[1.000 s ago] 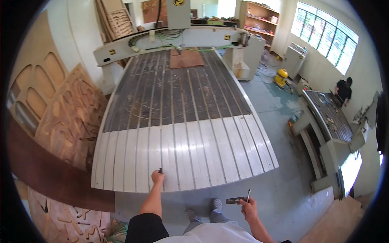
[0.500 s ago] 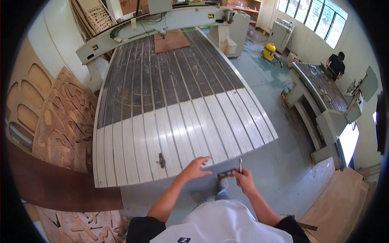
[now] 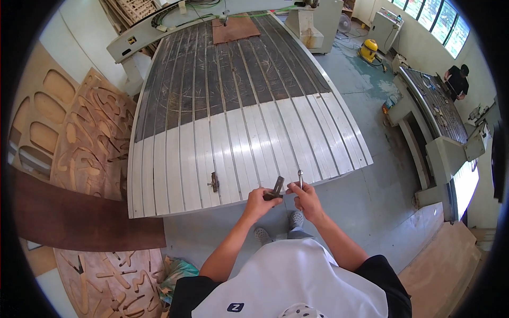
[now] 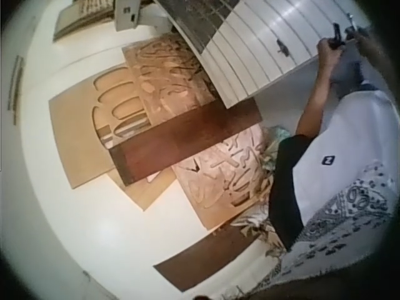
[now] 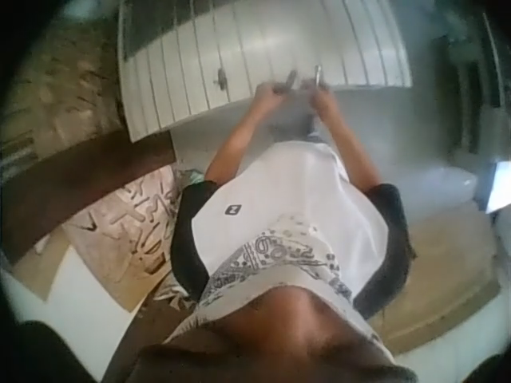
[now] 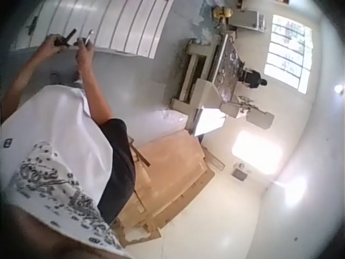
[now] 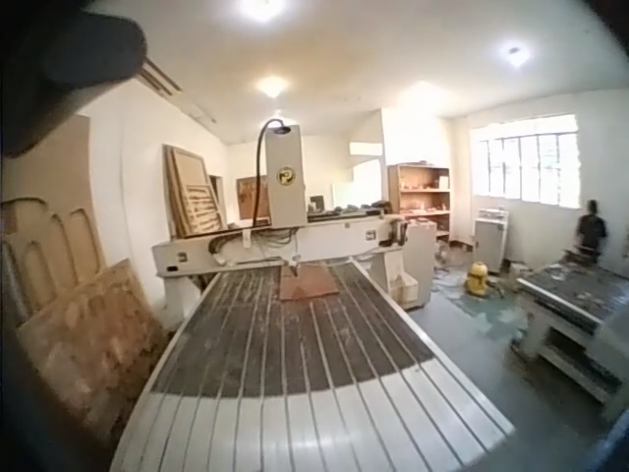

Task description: The recorder positions a wooden panel onto a CNC machine bed and uses a wrench to tighten the fastening bolts.

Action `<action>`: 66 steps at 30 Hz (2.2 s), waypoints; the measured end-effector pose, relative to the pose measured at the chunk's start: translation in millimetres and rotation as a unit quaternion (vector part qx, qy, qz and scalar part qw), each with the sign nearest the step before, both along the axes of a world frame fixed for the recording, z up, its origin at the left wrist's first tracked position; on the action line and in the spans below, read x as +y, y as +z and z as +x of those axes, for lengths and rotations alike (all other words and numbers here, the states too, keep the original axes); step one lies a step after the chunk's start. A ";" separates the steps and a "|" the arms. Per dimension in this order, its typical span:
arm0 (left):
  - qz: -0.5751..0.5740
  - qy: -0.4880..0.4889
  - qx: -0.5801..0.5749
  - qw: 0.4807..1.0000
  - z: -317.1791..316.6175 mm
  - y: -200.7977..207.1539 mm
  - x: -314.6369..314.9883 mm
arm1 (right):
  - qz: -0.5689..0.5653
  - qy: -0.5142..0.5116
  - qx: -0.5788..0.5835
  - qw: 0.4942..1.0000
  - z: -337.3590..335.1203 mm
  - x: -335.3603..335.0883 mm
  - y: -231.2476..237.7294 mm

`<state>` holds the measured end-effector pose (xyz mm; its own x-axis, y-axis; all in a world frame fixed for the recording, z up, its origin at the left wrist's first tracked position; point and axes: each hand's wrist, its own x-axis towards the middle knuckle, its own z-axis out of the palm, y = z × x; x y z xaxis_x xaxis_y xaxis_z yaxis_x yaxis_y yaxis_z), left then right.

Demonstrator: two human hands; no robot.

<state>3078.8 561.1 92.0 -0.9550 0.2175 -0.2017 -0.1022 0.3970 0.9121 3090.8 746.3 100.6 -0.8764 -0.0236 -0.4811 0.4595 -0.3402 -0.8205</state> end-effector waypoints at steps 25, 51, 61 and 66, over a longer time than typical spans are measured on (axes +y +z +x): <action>-0.250 0.045 -0.034 0.967 13.3 -165.5 71.9 | -0.275 -0.061 -0.333 0.900 11.6 1.6 -226.0; -0.253 -0.098 0.141 0.952 -38.5 -169.8 49.9 | -0.395 -0.204 -0.380 0.811 -29.6 -18.5 -256.2; -0.332 -0.025 0.137 0.933 -81.1 -169.4 57.5 | -0.132 -0.099 -0.326 0.931 19.8 45.2 -204.6; -0.345 0.032 0.154 0.925 -111.2 -173.5 58.9 | 0.080 -0.125 -0.307 0.940 112.5 154.1 -187.2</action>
